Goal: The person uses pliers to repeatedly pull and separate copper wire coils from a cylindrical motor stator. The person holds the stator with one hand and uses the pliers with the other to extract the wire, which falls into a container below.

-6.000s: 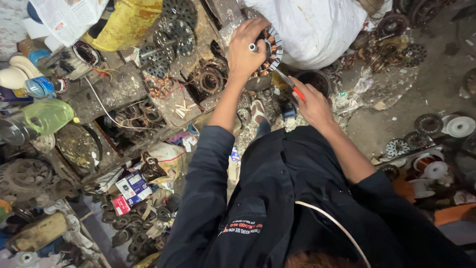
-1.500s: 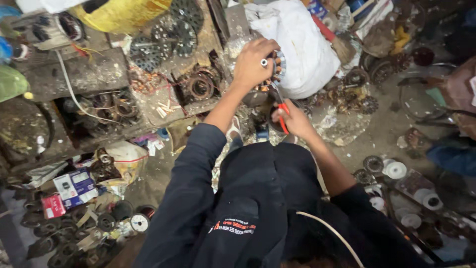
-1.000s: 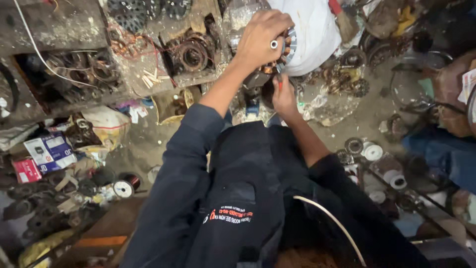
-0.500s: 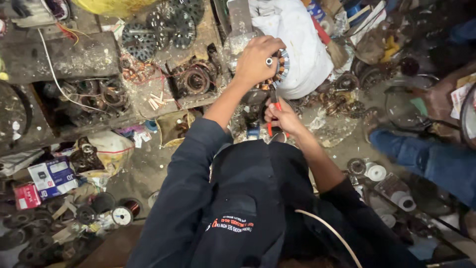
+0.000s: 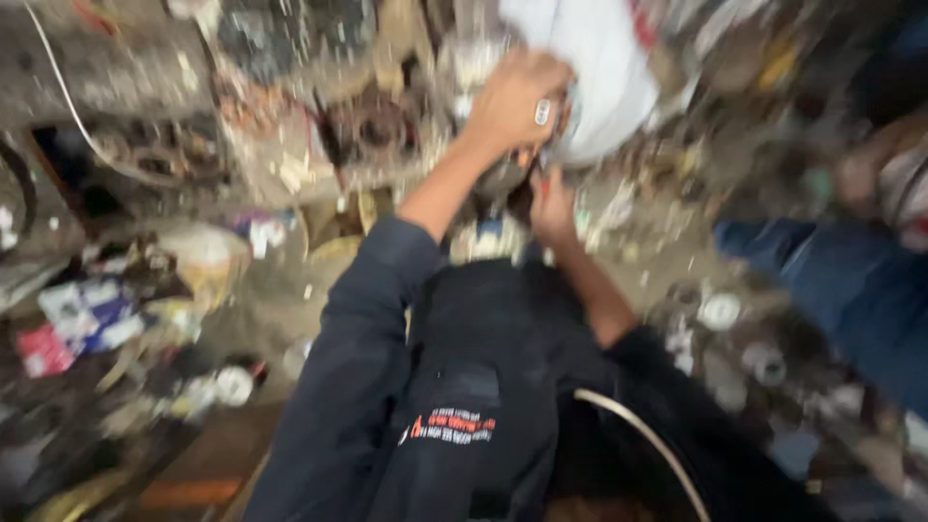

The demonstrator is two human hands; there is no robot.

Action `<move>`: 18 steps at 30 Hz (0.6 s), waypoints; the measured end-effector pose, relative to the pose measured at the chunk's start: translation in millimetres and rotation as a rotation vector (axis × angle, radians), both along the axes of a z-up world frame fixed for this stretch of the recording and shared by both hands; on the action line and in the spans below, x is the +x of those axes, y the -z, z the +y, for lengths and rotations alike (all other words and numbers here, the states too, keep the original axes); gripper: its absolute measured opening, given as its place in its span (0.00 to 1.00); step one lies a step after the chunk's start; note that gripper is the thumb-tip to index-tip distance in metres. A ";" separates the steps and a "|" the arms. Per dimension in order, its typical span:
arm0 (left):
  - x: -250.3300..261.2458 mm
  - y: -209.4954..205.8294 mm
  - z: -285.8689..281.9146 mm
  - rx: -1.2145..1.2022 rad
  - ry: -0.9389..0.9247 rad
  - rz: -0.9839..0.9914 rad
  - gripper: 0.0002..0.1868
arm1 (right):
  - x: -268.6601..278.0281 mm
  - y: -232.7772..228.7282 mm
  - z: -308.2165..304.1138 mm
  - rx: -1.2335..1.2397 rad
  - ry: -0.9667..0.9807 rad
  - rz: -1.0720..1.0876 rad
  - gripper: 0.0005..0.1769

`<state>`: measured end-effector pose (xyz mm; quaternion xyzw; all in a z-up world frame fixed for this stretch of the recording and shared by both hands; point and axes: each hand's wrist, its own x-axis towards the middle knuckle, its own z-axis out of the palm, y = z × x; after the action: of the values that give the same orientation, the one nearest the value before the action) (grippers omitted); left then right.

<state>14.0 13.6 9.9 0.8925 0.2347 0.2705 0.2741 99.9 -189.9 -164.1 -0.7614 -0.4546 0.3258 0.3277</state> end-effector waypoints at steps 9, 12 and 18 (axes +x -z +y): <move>-3.8 12.6 2.0 0.023 -0.045 0.012 0.16 | 25.1 -45.0 1.4 0.104 -0.195 0.499 0.15; -2.5 9.8 2.8 0.027 -0.039 -0.004 0.17 | 19.9 -56.6 12.9 -0.190 -0.081 1.051 0.12; -2.4 11.1 -1.6 0.018 -0.077 -0.003 0.16 | -4.9 -48.3 12.3 0.012 0.010 0.450 0.12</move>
<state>11.5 11.9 -1.2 0.8848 0.2660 0.2845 0.2558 95.0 -177.7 -115.8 -0.6698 -0.3682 0.4830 0.4273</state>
